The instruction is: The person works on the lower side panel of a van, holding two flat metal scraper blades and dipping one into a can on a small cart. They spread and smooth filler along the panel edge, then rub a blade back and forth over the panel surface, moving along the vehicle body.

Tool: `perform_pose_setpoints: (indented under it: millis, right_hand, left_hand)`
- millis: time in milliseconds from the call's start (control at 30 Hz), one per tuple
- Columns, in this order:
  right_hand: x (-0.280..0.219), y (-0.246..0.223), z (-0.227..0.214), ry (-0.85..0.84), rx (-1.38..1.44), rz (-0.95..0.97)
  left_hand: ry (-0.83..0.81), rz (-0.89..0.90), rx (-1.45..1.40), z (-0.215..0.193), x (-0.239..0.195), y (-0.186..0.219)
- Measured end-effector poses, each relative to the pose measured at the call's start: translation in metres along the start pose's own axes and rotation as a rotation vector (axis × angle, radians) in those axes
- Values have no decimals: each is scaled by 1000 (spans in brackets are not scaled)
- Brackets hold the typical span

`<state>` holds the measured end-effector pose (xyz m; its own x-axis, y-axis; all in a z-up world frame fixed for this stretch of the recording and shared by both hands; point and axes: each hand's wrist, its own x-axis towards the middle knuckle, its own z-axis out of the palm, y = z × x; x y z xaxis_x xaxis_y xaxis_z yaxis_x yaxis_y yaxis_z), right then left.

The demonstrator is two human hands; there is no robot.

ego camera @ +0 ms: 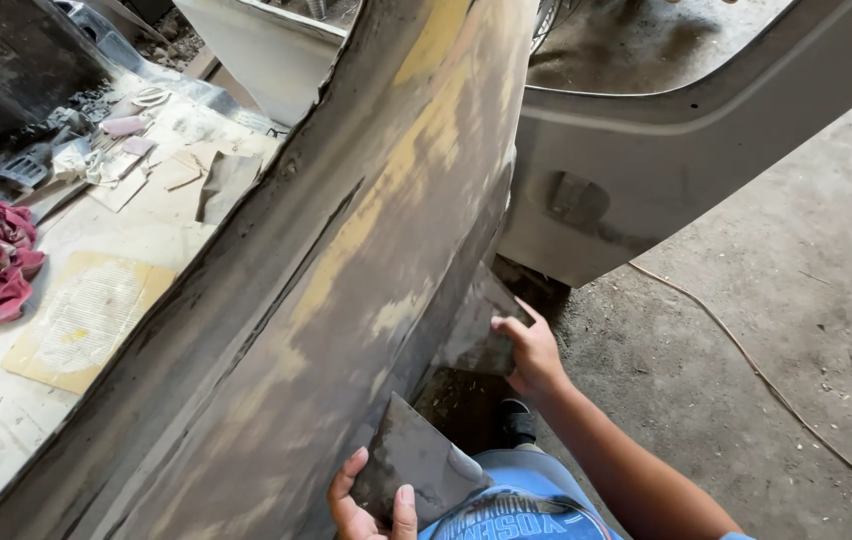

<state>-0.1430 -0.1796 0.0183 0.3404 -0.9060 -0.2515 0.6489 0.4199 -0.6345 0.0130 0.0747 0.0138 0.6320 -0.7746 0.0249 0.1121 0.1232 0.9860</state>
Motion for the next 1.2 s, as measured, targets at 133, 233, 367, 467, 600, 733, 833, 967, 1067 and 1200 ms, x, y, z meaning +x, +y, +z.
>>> perform_pose_setpoints:
  millis: [133,233,367,467,600,733,833,967,1067,1200]
  right_hand:
    - [22,98,-111,167,-172,110]
    - [25,142,-135,346,-261,227]
    - [33,196,-165,353,-119,326]
    - [44,209,-156,396,-45,393]
    - [46,213,-143,383,-27,332]
    - [43,199,-117,490,-157,420]
    - [44,197,-105,545,-223,403]
    - [33,208,-105,421,-185,278]
    - [30,202,-92,331,-157,186]
    - [-3,142,-20,354,-179,193]
  left_hand:
    - [50,29,97,-14,-11,1]
    - [57,7,115,-22,-15,3]
    - [92,-24,68,-32,-20,4]
    - [76,35,166,-52,-20,-17]
    - [87,51,212,-56,-18,-15]
    - [107,-3,231,-56,-19,-20]
    - [141,-4,262,-55,-13,-35]
    - [138,153,320,-51,-4,-39]
    - [147,191,382,-49,4,-43]
    - [172,160,339,-45,-3,-45]
